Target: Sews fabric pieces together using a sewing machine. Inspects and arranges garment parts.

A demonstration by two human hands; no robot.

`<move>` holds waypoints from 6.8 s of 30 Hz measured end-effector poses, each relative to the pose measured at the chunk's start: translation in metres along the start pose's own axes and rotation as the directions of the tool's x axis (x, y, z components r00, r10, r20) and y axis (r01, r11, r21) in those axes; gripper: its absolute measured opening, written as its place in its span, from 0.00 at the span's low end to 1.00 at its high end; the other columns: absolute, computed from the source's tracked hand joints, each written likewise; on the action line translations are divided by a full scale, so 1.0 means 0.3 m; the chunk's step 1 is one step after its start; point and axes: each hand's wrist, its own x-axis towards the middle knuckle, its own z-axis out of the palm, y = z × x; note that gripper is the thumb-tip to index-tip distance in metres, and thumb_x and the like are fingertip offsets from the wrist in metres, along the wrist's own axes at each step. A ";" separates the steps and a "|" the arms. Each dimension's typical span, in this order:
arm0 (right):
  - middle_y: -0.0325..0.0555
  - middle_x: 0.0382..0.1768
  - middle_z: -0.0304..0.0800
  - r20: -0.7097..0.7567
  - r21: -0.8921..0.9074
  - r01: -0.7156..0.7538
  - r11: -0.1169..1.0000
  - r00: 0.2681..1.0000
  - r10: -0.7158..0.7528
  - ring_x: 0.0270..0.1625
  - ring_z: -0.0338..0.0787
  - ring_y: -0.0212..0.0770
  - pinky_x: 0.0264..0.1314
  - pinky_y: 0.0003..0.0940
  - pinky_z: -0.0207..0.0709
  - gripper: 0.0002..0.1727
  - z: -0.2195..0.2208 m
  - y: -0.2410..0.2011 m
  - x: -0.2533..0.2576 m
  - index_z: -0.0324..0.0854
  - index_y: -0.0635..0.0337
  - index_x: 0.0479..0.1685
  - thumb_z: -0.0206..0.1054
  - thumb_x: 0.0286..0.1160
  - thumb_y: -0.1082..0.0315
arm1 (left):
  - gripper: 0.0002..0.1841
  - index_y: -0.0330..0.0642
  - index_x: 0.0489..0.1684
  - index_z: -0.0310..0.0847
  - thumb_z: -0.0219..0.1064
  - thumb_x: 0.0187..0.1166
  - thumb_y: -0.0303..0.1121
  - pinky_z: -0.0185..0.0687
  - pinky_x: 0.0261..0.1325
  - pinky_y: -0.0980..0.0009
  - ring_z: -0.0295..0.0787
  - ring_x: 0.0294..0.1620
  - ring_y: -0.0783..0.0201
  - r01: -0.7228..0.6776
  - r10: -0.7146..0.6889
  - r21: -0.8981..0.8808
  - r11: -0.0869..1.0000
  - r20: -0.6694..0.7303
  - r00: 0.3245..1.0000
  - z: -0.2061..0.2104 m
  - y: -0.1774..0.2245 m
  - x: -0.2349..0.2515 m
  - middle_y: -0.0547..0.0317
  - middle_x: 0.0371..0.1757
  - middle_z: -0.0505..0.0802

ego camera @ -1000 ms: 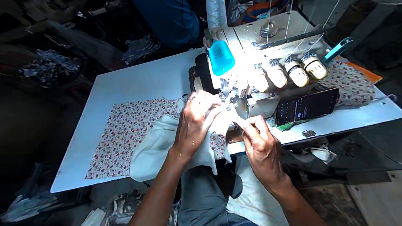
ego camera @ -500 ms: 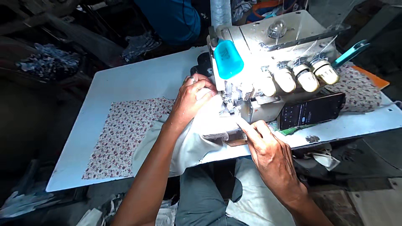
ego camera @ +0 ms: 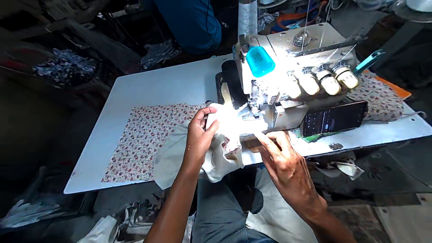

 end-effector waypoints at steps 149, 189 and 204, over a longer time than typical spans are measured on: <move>0.42 0.43 0.91 0.108 0.917 -0.273 0.290 0.871 0.480 0.37 0.94 0.32 0.43 0.25 0.92 0.09 0.061 0.015 -0.046 0.78 0.69 0.54 0.65 0.78 0.80 | 0.05 0.40 0.43 0.83 0.66 0.75 0.27 0.76 0.54 0.76 0.82 0.47 0.69 -0.651 0.542 0.411 0.638 0.361 0.759 0.107 0.046 0.130 0.58 0.45 0.87; 0.50 0.41 0.93 -0.037 0.019 -0.105 0.994 0.994 0.105 0.38 0.93 0.45 0.39 0.35 0.86 0.19 0.084 0.029 -0.024 0.87 0.61 0.66 0.63 0.82 0.65 | 0.07 0.40 0.49 0.90 0.69 0.79 0.26 0.83 0.47 0.62 0.86 0.51 0.54 -0.440 0.449 0.537 0.720 0.123 0.885 0.025 0.030 0.129 0.45 0.59 0.87; 0.40 0.50 0.93 0.089 0.839 -0.240 0.487 0.946 0.313 0.53 0.91 0.27 0.62 0.28 0.84 0.20 0.139 -0.032 0.010 0.87 0.62 0.60 0.53 0.92 0.58 | 0.11 0.37 0.46 0.91 0.75 0.76 0.36 0.91 0.45 0.80 0.92 0.45 0.75 -0.370 0.347 0.171 0.913 0.153 0.925 0.063 -0.070 -0.204 0.57 0.49 0.92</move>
